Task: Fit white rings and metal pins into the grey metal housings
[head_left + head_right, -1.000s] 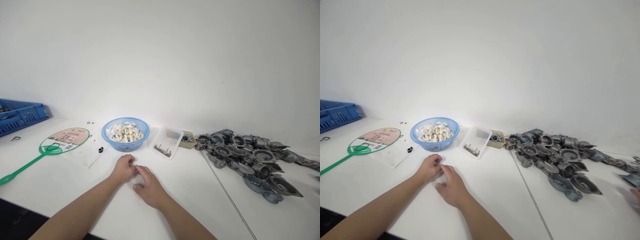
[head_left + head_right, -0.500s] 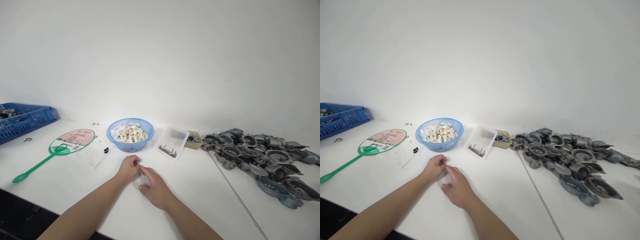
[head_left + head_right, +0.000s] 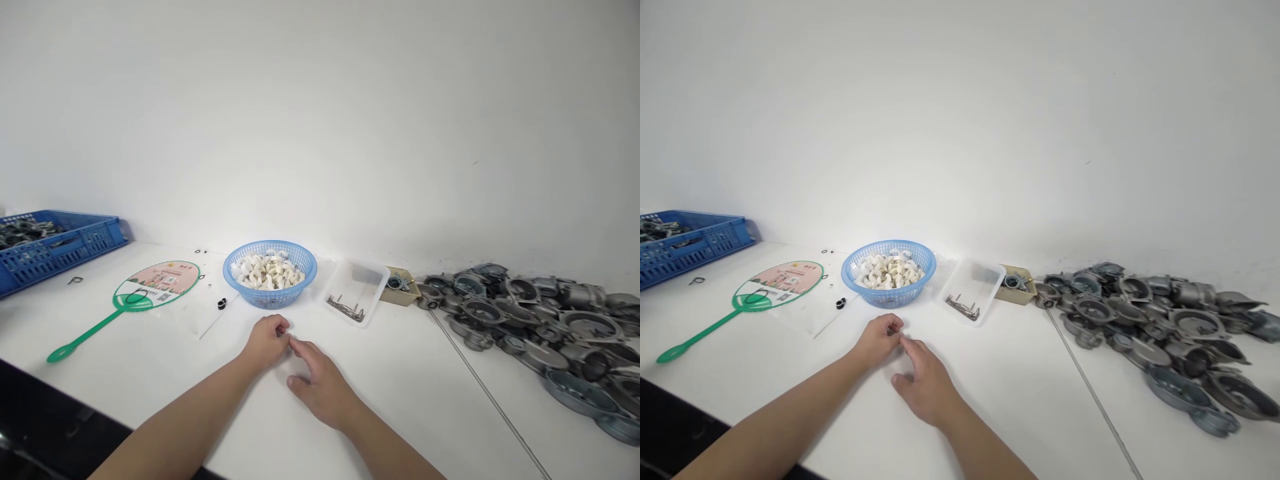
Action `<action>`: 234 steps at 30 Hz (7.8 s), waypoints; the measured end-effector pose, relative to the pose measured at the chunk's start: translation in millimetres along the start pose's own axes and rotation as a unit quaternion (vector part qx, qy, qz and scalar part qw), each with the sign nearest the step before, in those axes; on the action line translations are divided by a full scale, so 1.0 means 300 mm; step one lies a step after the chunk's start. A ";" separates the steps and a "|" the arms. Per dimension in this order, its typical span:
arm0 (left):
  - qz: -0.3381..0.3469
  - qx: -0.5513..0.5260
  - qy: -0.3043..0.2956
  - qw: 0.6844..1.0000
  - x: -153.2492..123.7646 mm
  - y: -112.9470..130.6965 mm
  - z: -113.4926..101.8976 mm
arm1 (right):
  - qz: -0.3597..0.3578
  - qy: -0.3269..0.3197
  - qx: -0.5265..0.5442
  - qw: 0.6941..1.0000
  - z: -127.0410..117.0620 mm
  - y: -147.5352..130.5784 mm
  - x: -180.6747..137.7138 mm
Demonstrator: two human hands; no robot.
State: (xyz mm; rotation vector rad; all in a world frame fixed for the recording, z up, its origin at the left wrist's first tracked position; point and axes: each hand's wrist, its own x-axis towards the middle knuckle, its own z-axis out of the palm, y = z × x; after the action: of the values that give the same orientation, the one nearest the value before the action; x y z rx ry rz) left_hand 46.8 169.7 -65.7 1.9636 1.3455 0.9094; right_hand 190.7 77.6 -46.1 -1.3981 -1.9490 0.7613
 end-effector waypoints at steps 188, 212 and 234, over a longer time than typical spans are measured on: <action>0.019 0.044 -0.024 0.999 0.041 0.039 -0.054 | -0.011 -0.032 -0.082 0.996 -0.011 0.083 0.077; 0.029 0.042 -0.016 0.999 0.050 0.035 -0.043 | -0.028 0.027 -0.090 0.995 0.001 0.098 0.084; 0.026 0.057 -0.027 0.998 0.043 0.040 -0.059 | -0.021 -0.025 -0.105 0.994 -0.007 0.124 0.085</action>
State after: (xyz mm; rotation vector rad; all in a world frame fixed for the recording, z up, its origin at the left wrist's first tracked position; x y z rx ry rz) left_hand 42.6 179.7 -43.2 2.1023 1.3476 0.8135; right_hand 208.3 112.4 -68.9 -1.4672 -2.1423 0.5906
